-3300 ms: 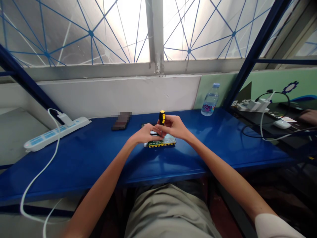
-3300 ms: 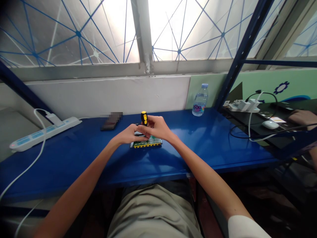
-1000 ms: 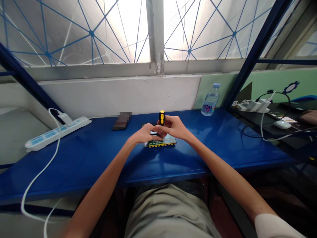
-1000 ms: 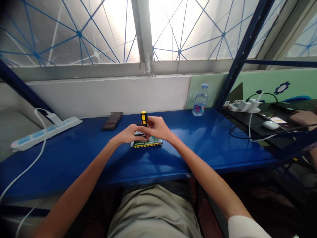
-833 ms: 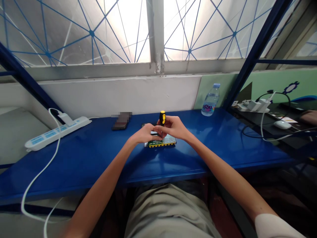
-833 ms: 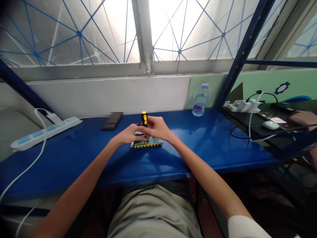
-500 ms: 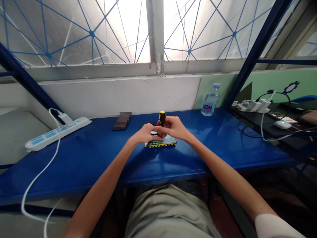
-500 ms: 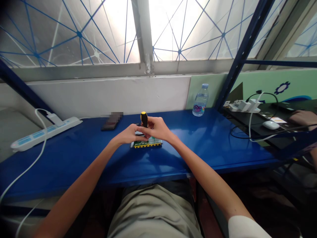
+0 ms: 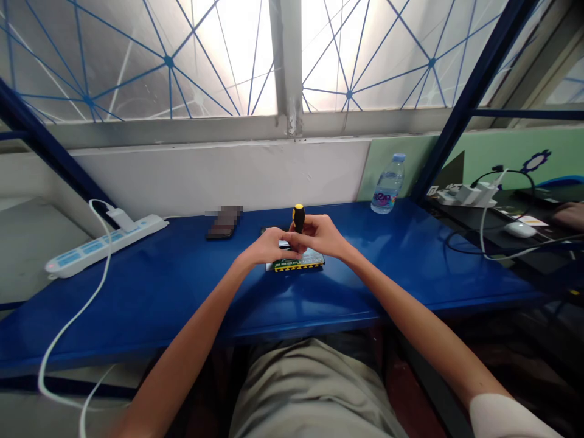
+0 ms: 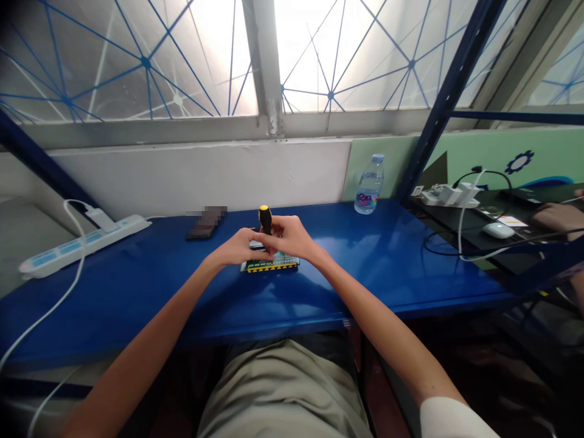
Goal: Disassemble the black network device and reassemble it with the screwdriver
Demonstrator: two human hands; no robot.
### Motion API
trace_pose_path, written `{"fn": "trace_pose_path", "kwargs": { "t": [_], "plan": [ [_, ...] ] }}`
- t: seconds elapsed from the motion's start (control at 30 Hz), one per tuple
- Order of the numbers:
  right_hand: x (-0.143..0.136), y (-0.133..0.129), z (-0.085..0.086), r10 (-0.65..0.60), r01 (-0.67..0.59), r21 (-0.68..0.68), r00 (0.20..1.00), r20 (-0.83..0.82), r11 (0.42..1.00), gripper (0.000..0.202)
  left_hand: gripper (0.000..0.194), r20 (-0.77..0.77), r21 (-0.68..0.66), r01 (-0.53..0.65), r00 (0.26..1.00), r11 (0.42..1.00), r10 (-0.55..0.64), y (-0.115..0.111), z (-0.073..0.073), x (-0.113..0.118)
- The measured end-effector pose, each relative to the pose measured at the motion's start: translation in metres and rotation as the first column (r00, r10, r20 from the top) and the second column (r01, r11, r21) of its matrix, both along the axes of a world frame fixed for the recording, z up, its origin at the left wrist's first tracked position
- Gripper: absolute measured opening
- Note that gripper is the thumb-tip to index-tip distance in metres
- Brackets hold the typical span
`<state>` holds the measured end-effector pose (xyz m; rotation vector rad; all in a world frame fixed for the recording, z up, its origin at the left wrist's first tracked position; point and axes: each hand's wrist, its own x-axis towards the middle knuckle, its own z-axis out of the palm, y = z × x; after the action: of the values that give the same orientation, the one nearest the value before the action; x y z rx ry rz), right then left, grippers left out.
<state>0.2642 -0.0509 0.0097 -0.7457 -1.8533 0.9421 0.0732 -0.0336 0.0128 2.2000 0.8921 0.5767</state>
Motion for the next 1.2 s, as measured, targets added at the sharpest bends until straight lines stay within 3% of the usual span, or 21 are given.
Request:
{"fn": "trace_pose_path", "kwargs": {
  "t": [0.27,0.63,0.9,1.2],
  "plan": [
    [-0.0003,-0.0001,0.0,0.009,-0.01,-0.02,1.0,-0.018,1.0,0.035,0.014,-0.007,0.007,0.075,0.997,0.997,-0.075,0.0013,0.0016,-0.0023],
    [0.0007,0.0001,-0.0011,-0.011,0.011,-0.007,0.999,0.038,1.0,0.038,0.015,0.011,-0.003,0.005,1.0,1.0,-0.005,-0.0002,0.001,0.0005],
    [0.0004,0.0011,-0.0005,-0.028,0.029,-0.01,0.999,0.043,1.0,0.039,0.017,-0.017,0.014,0.061,0.998,0.998,-0.061,0.0009,0.0015,-0.0014],
    [0.0001,-0.0003,-0.0003,-0.039,0.039,0.008,0.997,0.063,0.999,0.04,0.017,0.034,-0.009,0.021,0.999,1.0,-0.021,0.0012,-0.0014,0.0001]
  ]
}}
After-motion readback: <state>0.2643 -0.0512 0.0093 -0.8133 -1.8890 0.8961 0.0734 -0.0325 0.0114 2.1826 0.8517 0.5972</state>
